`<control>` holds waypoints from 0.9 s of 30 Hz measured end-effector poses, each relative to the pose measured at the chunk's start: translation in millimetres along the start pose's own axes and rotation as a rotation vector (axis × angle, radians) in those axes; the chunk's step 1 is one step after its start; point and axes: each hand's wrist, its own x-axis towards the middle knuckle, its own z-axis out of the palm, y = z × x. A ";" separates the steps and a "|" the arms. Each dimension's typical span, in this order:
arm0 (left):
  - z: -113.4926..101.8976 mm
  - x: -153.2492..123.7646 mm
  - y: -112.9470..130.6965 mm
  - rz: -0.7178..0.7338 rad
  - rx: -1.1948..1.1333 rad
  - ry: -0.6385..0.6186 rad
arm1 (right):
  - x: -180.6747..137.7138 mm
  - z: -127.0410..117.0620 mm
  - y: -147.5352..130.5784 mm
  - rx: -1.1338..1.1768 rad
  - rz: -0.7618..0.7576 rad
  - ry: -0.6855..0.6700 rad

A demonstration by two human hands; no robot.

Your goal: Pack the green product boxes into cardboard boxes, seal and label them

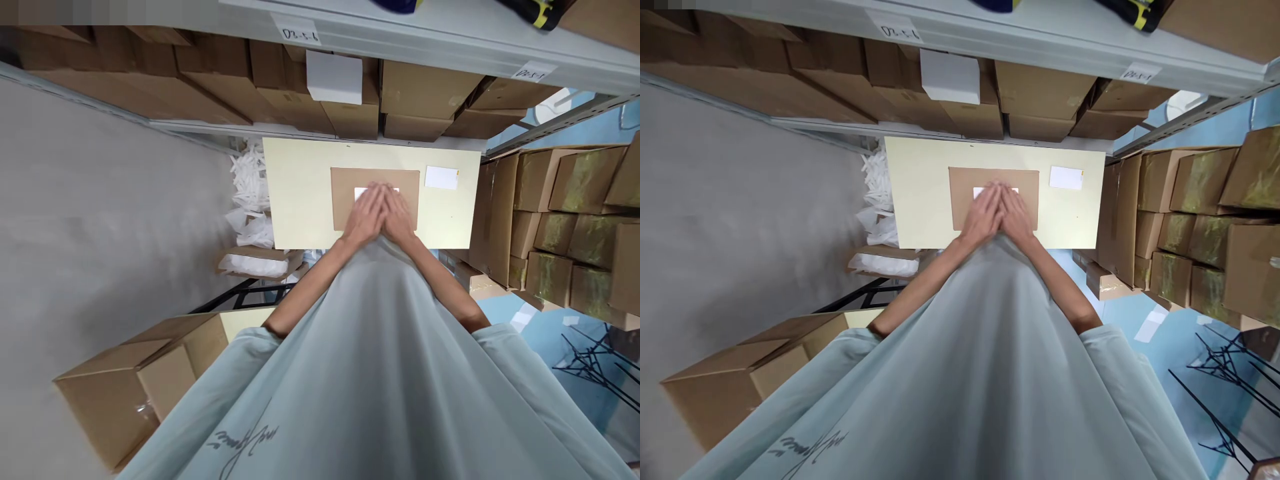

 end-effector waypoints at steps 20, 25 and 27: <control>-7.1 -17.6 2.1 -0.127 0.393 -0.277 | -11.7 2.3 22.4 -0.143 0.025 0.044; -9.4 -19.0 5.6 -0.255 0.430 -0.209 | -15.8 3.4 18.5 -0.143 0.100 0.089; -7.9 -16.5 9.9 -0.239 0.427 -0.232 | -13.3 5.3 13.7 -0.144 0.065 0.054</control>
